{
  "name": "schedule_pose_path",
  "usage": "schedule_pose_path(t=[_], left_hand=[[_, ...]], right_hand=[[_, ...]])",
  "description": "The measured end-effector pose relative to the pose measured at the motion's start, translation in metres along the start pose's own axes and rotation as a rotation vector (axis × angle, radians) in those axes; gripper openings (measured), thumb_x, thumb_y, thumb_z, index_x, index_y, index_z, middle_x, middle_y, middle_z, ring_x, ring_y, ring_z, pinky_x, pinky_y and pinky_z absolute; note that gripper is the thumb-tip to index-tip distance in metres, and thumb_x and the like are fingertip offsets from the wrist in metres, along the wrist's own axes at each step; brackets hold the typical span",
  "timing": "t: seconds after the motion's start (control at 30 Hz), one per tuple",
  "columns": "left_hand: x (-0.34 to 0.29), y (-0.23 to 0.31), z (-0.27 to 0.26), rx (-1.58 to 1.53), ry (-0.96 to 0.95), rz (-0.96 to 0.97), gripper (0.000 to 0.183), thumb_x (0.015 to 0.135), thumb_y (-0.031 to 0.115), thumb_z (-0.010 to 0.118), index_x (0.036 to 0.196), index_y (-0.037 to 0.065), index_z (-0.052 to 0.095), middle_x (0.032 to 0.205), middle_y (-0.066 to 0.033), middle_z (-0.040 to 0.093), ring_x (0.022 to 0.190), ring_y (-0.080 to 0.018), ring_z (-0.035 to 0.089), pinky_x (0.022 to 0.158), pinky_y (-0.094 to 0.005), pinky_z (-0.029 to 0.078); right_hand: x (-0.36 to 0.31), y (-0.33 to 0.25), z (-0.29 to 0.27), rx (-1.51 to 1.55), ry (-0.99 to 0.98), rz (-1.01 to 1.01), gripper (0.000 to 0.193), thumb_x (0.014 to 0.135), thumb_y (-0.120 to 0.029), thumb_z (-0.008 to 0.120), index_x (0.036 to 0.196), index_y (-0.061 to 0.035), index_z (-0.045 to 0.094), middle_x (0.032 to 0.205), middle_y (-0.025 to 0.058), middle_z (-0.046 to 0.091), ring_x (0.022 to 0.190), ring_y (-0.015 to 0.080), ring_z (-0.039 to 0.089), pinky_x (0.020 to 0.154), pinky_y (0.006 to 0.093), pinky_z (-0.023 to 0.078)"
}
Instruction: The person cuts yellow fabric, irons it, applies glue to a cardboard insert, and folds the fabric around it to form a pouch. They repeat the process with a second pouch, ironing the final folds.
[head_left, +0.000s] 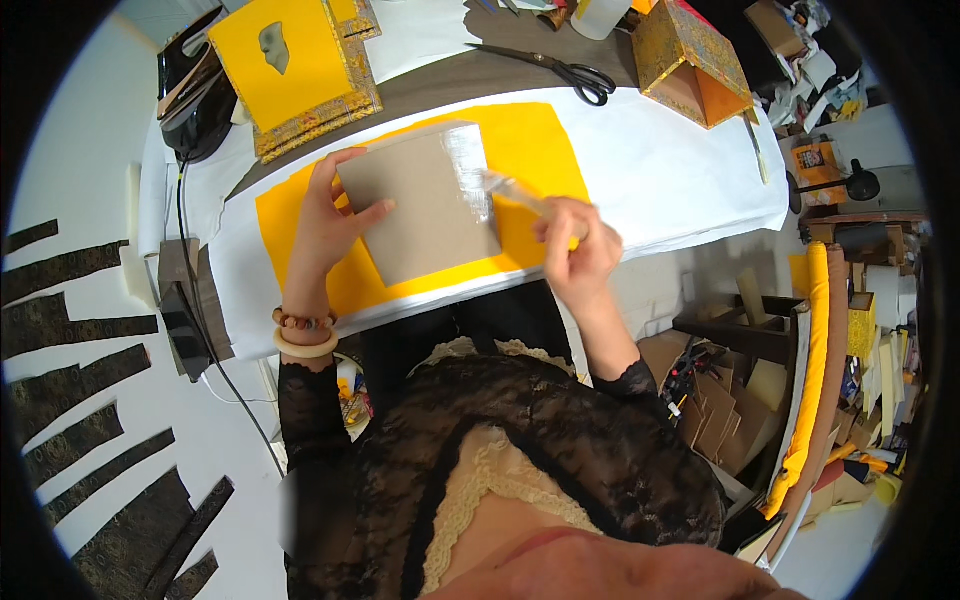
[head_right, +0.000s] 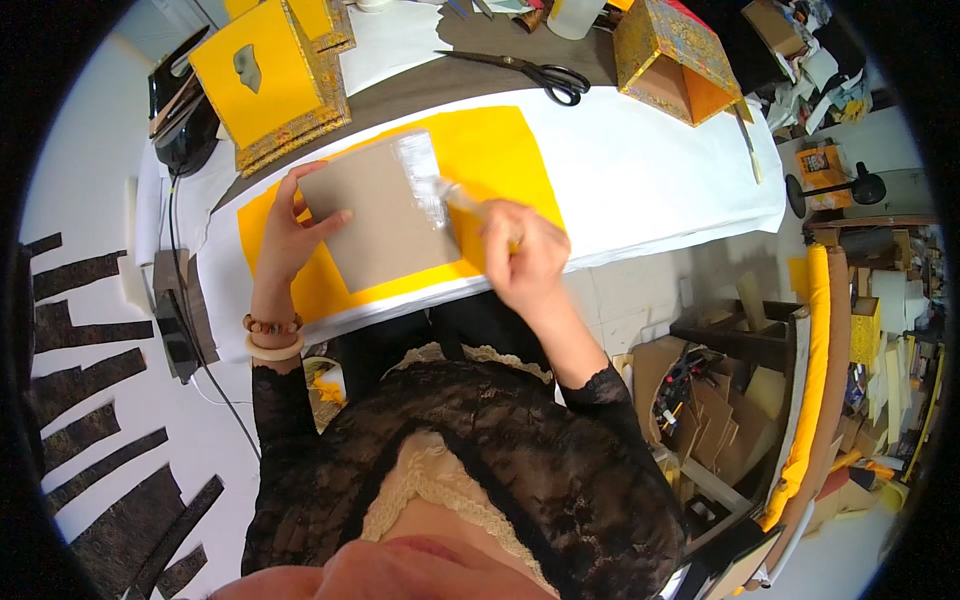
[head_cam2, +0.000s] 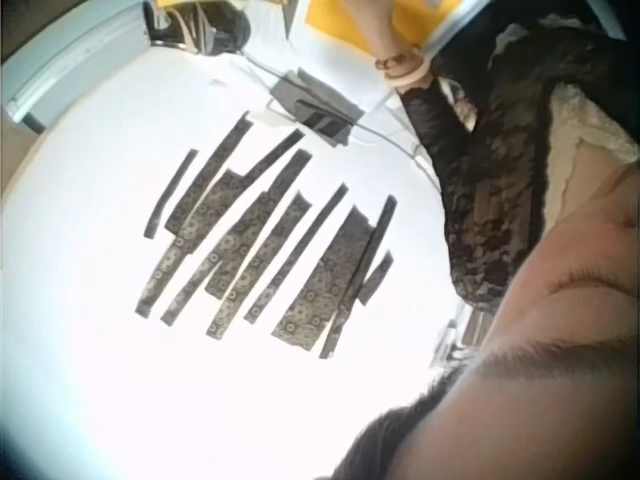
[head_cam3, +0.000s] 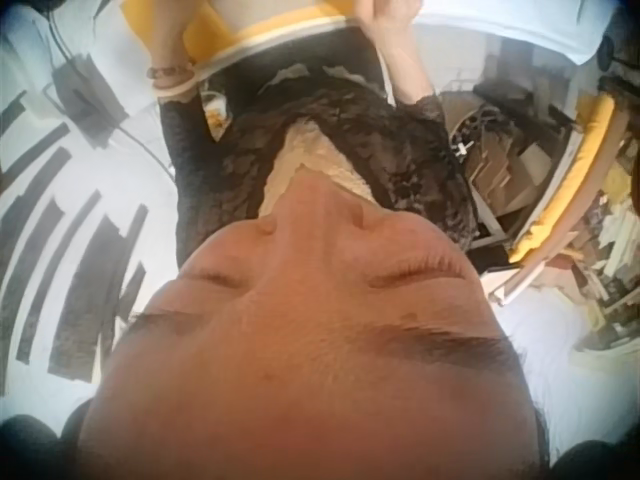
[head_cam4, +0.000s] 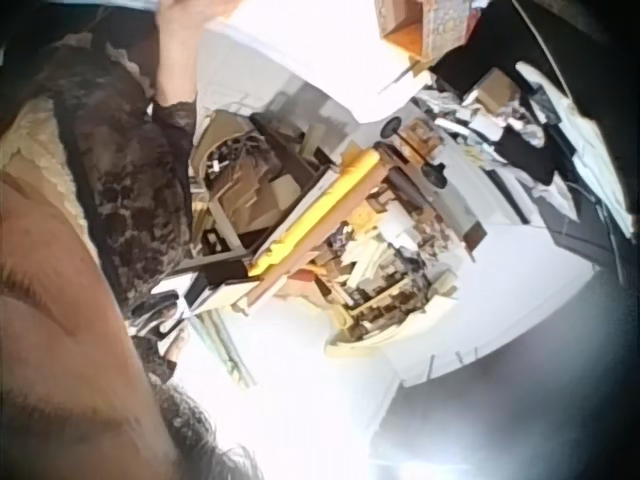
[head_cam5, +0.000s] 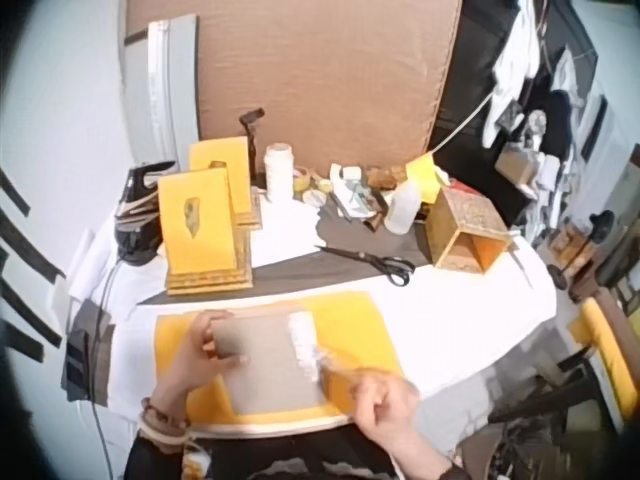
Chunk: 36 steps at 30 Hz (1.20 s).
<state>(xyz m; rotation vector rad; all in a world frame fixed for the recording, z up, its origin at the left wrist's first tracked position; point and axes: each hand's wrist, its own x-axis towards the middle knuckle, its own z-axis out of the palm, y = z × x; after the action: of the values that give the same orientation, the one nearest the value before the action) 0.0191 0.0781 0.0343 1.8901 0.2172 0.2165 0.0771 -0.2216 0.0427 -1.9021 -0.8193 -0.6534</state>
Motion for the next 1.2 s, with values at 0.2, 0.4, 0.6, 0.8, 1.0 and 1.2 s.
schedule_pose_path(t=[0.2,0.4,0.6,0.8,1.0,1.2], left_hand=[[-0.001,0.01,-0.001,-0.04,-0.017,-0.108,0.062,0.078,0.003,0.084,0.131,0.011,0.054,0.13,-0.0064,0.055,0.114,-0.0244,0.062,0.091,-0.0343,0.058],[-0.001,0.01,0.0,-0.026,-0.018,-0.119,0.061,0.078,0.003,0.084,0.131,0.013,0.055,0.129,-0.0067,0.056,0.115,-0.0258,0.062,0.091,-0.0343,0.059],[-0.001,0.013,0.0,-0.013,-0.013,-0.123,0.061,0.078,0.004,0.085,0.13,0.014,0.055,0.127,-0.0065,0.059,0.115,-0.0259,0.062,0.09,-0.0348,0.06],[0.0,0.015,-0.001,-0.011,-0.032,-0.125,0.061,0.079,0.005,0.085,0.131,0.014,0.055,0.125,-0.0062,0.061,0.111,-0.0247,0.063,0.087,-0.0334,0.06],[0.0,0.015,0.0,0.002,-0.025,-0.122,0.06,0.079,0.005,0.085,0.131,0.014,0.055,0.122,-0.005,0.062,0.107,-0.022,0.064,0.085,-0.0317,0.059],[0.0,0.01,-0.001,-0.014,-0.035,-0.074,0.059,0.08,0.005,0.084,0.131,0.013,0.054,0.118,-0.0045,0.065,0.103,-0.0202,0.065,0.085,-0.0316,0.059]], right_hand=[[-0.025,-0.003,-0.006,0.025,0.005,0.12,0.009,0.098,0.001,0.055,0.097,0.0024,0.064,0.069,0.0093,0.071,0.06,0.0155,0.072,0.056,0.0259,0.056],[-0.042,-0.006,-0.016,0.004,-0.052,0.099,0.008,0.098,-0.001,0.057,0.096,0.0025,0.064,0.068,0.0087,0.071,0.06,0.0151,0.072,0.054,0.0255,0.055],[-0.053,-0.007,-0.022,-0.015,-0.069,0.153,0.009,0.097,-0.002,0.057,0.096,0.0029,0.065,0.075,0.0099,0.073,0.058,0.0158,0.071,0.054,0.0257,0.055],[-0.057,-0.001,-0.025,-0.07,-0.046,0.167,0.006,0.095,0.0,0.06,0.094,0.0014,0.066,0.066,0.0069,0.071,0.058,0.018,0.071,0.056,0.0277,0.054],[-0.046,-0.003,-0.021,-0.038,-0.088,-0.001,0.004,0.091,0.002,0.064,0.09,0.001,0.068,0.07,0.0067,0.07,0.059,0.0185,0.069,0.056,0.0292,0.053],[-0.032,-0.019,-0.029,-0.082,-0.448,-0.283,0.015,0.083,-0.01,0.076,0.096,-0.0046,0.07,0.069,0.0052,0.06,0.064,0.02,0.062,0.06,0.0304,0.049]])
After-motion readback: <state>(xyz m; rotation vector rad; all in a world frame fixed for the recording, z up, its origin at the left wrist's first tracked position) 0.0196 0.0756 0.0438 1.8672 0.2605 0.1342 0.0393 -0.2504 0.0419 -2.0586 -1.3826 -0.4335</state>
